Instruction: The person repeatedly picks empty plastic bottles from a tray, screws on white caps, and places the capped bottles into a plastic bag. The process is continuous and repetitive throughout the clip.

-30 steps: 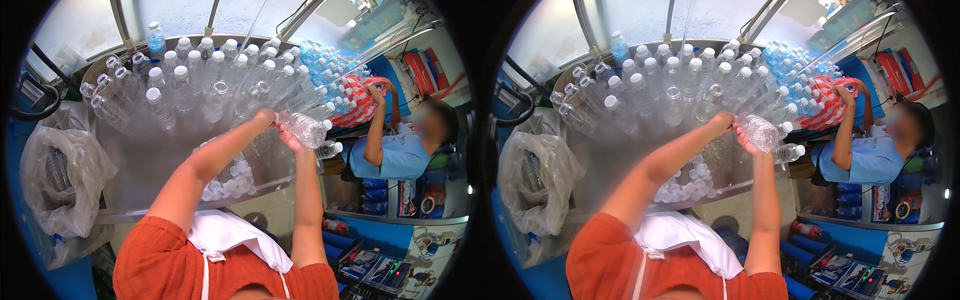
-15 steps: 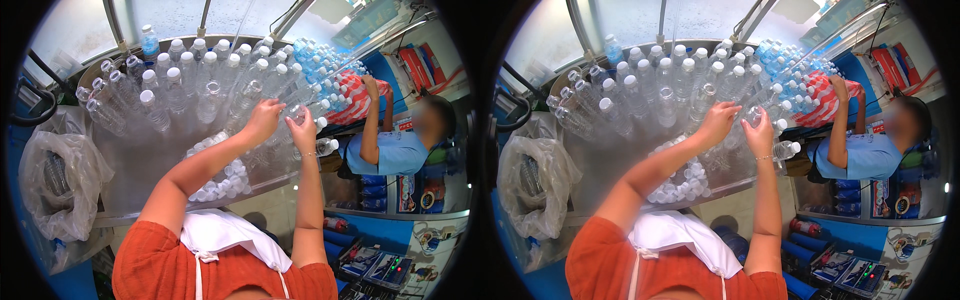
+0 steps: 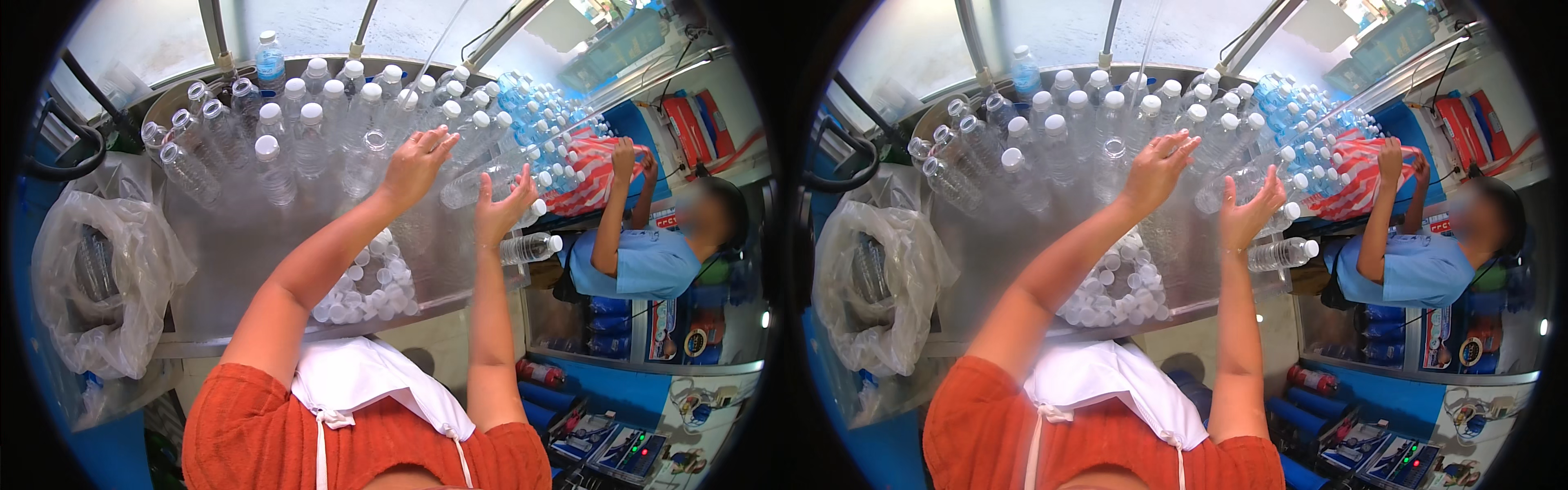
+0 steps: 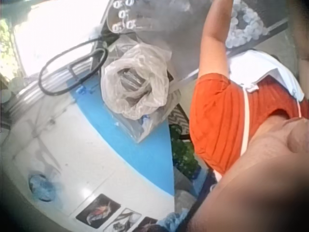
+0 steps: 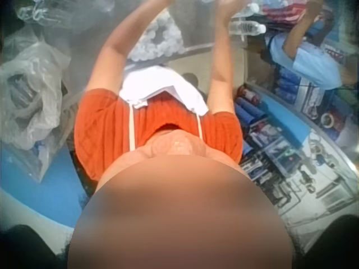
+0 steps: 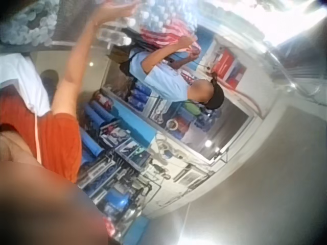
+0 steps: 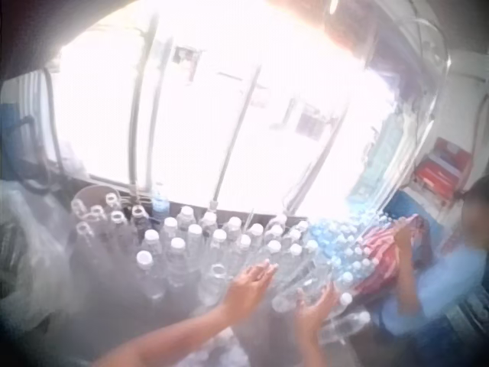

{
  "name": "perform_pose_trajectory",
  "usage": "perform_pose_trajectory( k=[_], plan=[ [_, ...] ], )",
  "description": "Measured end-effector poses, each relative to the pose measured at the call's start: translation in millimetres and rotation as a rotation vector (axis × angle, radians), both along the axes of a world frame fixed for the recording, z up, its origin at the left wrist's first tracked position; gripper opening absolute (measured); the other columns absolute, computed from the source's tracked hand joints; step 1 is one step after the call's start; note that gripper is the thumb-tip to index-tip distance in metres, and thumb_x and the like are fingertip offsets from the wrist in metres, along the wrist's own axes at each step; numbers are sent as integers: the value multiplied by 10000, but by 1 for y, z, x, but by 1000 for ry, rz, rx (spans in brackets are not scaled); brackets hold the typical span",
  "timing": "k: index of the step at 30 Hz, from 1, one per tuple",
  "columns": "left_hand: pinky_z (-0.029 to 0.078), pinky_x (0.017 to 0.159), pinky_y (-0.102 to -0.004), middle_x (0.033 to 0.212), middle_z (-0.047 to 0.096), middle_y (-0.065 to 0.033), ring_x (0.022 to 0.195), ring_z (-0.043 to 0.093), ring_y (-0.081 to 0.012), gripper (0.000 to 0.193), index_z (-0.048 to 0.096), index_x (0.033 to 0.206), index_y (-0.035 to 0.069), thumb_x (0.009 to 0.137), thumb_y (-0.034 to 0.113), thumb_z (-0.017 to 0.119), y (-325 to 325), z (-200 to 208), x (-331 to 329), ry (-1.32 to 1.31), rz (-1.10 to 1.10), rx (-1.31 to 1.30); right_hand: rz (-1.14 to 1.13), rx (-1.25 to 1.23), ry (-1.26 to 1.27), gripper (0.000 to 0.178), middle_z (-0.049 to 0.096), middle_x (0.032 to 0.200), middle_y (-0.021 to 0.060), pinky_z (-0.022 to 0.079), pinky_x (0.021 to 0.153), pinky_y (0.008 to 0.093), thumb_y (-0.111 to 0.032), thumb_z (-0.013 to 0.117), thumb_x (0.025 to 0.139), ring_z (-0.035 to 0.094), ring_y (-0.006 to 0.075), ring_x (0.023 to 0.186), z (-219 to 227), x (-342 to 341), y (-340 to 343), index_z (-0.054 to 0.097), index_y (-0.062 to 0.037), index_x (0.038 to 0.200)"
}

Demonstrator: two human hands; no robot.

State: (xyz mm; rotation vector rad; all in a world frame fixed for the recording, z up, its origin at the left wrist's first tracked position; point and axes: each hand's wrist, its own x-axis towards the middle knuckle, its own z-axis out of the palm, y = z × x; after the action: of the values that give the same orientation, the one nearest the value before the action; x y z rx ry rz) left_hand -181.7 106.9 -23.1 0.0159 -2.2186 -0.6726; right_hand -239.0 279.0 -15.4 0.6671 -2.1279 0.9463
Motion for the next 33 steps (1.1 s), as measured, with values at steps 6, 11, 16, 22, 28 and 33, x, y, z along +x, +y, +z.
perform_pose_trajectory(
  k=[6,11,16,22,28,33],
  plan=[
    [407,1038,-411,1444,374,-227,1260,448,-384,660,372,1419,-2,789,-25,565,25,3,40,196,-56,187,515,166,-8,489,481,1351,184,406,1016,423,-200,644,909,468,356,1250,10,1,-62,477,-45,1341],
    [301,1105,-439,1441,332,-268,1331,346,-414,826,212,1470,-38,692,-89,483,13,-38,107,209,207,287,483,134,39,427,539,1283,177,411,1019,423,-183,638,911,506,348,1216,3,-3,-76,511,-38,1291],
    [322,1086,-436,1434,328,-272,1291,377,-424,923,86,1505,-7,676,-104,481,-22,-76,106,-27,209,649,447,145,67,384,580,1210,176,459,958,413,-115,648,895,557,344,1156,2,9,-73,537,-46,1257],
    [331,1090,-409,1475,282,-284,1349,337,-425,953,30,1515,-7,695,-96,507,-23,-81,121,-97,72,789,368,81,106,310,624,1143,167,507,879,386,-74,676,865,610,323,1075,31,45,-56,622,-54,1170],
    [368,1068,-418,1411,391,-277,1349,375,-407,977,90,1515,11,752,98,694,-18,-24,175,-76,-173,451,507,-170,-348,285,670,1144,96,510,828,303,-129,642,928,645,232,1029,61,104,-49,640,-31,1196],
    [558,806,-438,1165,600,-245,993,667,-360,836,317,1423,12,777,319,749,-18,16,213,-424,-575,898,869,-637,-863,310,657,1147,134,509,931,351,-201,583,970,633,283,1081,57,134,-72,614,-16,1218]
  ],
)
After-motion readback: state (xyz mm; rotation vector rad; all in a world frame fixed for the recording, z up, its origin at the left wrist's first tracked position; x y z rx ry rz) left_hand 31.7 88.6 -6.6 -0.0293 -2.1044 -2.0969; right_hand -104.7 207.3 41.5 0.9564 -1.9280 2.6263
